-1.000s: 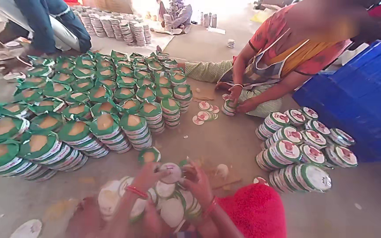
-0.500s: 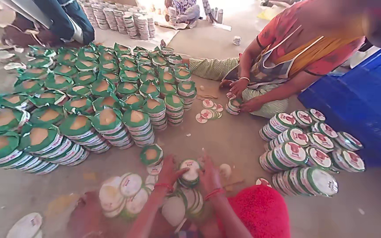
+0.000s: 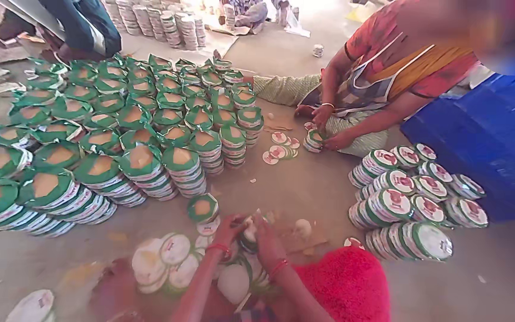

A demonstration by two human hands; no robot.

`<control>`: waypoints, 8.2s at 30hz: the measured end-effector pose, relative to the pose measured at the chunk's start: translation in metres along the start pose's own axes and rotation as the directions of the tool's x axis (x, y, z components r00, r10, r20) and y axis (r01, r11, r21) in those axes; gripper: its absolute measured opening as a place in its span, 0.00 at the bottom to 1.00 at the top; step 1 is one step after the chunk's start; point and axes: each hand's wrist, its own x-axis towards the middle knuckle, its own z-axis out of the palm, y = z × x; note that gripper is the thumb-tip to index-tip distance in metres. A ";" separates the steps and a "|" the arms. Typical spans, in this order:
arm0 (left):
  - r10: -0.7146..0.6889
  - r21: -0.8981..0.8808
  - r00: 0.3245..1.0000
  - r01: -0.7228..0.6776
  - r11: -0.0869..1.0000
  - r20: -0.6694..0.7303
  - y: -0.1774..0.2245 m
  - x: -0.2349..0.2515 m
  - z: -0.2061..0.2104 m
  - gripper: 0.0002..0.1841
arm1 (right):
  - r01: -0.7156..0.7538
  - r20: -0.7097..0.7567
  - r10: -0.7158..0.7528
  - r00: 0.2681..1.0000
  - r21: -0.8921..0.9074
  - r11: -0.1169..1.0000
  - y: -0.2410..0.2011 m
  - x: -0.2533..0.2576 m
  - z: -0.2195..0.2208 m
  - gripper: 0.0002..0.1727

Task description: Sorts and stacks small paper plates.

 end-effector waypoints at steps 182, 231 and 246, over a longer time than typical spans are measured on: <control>0.145 0.337 0.985 -0.106 0.935 -0.091 -0.008 -0.022 0.011 0.35 | 0.054 -0.236 0.003 0.972 0.232 0.971 0.047 0.006 -0.002 0.27; 0.099 -0.077 0.995 -0.101 0.992 -0.022 -0.042 -0.028 0.029 0.27 | 0.258 0.104 -0.295 0.950 0.275 0.926 0.062 -0.009 0.005 0.42; 0.164 0.738 0.984 -0.163 0.655 0.071 0.020 -0.030 0.067 0.65 | 0.181 -0.260 0.156 0.953 0.901 0.393 0.072 -0.001 0.005 0.37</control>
